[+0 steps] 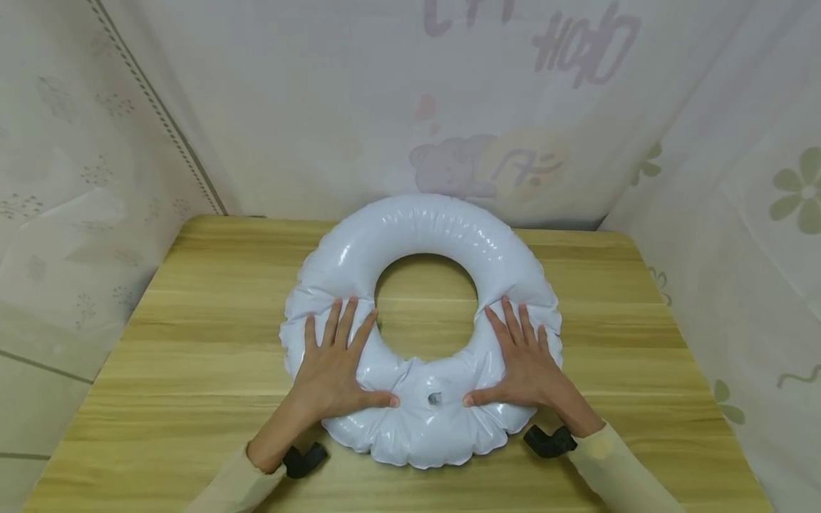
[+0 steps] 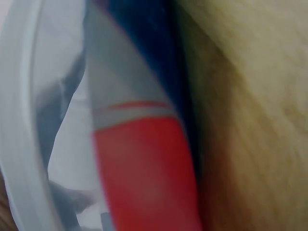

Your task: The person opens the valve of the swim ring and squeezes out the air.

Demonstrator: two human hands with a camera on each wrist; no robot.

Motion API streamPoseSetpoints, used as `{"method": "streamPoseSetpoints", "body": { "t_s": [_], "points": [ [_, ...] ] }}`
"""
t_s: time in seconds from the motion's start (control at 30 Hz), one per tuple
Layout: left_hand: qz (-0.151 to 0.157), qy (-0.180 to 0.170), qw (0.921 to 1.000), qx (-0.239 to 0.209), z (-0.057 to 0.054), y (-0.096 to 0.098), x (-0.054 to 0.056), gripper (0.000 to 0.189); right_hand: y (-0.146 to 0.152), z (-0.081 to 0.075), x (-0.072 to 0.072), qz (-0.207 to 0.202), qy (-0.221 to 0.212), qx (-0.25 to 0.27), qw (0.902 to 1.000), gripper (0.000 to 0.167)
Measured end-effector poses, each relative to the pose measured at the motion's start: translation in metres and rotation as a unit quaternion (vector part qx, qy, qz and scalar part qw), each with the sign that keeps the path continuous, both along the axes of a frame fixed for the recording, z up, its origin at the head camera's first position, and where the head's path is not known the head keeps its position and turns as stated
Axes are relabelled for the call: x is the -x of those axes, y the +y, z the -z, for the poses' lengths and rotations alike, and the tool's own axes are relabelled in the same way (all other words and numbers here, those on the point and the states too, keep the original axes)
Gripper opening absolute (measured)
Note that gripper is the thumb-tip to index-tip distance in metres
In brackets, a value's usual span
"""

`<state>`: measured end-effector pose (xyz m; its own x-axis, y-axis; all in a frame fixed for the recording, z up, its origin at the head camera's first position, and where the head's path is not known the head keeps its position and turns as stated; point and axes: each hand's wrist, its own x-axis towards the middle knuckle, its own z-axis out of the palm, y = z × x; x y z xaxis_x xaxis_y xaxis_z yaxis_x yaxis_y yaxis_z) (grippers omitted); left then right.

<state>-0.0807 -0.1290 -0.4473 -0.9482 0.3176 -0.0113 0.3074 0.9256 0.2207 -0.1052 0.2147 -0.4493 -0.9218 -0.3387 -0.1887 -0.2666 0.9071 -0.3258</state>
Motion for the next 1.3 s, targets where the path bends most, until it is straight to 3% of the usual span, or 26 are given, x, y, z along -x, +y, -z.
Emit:
{"method": "streamPoseSetpoints", "body": {
  "t_s": [0.47, 1.3],
  "points": [
    [0.007, -0.007, 1.0000, -0.002, 0.0015, 0.0022, -0.0002, 0.142, 0.0010, 0.0010, -0.0046, 0.001, 0.007, -0.001, 1.0000, 0.153],
    [0.001, 0.020, 0.9991, 0.038, 0.0043, 0.0041, 0.0001, 0.143, -0.0071, 0.0022, -0.0021, 0.009, 0.018, 0.010, 0.9997, 0.153]
  ]
}}
